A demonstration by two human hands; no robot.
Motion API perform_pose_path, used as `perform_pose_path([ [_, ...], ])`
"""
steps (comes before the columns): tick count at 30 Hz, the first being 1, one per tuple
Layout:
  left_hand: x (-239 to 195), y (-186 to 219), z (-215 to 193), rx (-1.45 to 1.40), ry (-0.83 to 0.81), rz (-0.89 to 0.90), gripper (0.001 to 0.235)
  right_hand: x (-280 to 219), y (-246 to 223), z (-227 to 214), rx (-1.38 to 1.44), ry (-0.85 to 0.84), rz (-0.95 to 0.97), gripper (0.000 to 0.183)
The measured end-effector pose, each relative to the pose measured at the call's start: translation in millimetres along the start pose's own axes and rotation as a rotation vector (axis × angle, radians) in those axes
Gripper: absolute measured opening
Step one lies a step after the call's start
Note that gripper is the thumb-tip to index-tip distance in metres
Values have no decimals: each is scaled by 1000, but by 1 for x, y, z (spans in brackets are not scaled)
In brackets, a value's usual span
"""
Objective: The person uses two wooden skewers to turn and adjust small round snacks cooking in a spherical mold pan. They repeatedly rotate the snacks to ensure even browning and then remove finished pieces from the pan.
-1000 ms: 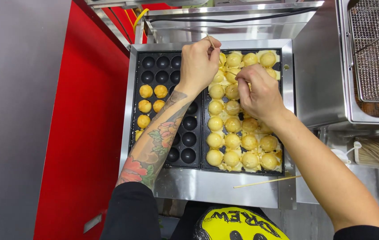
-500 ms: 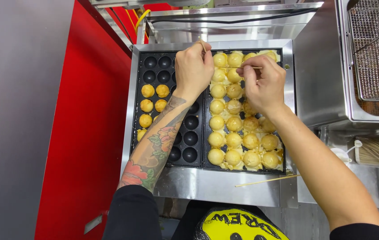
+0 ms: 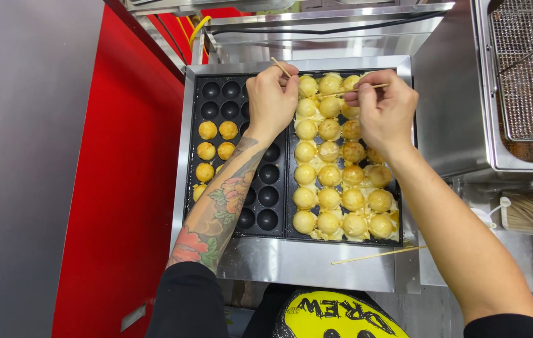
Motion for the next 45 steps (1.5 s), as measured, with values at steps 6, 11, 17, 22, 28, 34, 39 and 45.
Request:
perform_pose_path([
  [6, -3, 5, -16, -11, 24, 31, 8, -2, -10, 0, -142, -25, -74, 9],
  [11, -9, 13, -22, -21, 26, 26, 8, -5, -18, 2, -68, -64, -97, 9],
  [17, -27, 27, -22, -16, 16, 56, 8, -13, -37, 4, -107, -101, -214, 7],
  [22, -37, 26, -24, 1, 25, 66, 7, -27, -62, 10, -320, -206, -434, 7],
  [28, -36, 10, -33, 85, 97, 22, 9, -37, -68, 8, -238, -253, -357, 11],
  [34, -38, 0, -24, 67, 58, -21, 6, -35, -60, 6, -187, -147, -245, 8],
  [39, -40, -1, -16, -65, 4, -38, 7, -28, -58, 5, -129, -116, -179, 8],
  [45, -40, 7, -12, -95, -31, -63, 7, -27, -49, 13, -142, -124, -208, 8],
])
Point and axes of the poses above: each hand's wrist, its own x-axis towards the middle knuckle, its own z-axis out of the palm, y = z × x, the point moved 4 cm from there along x, towards the middle knuckle, and after that the axes turned 15 degrees about -z, right-handed, at the moved point
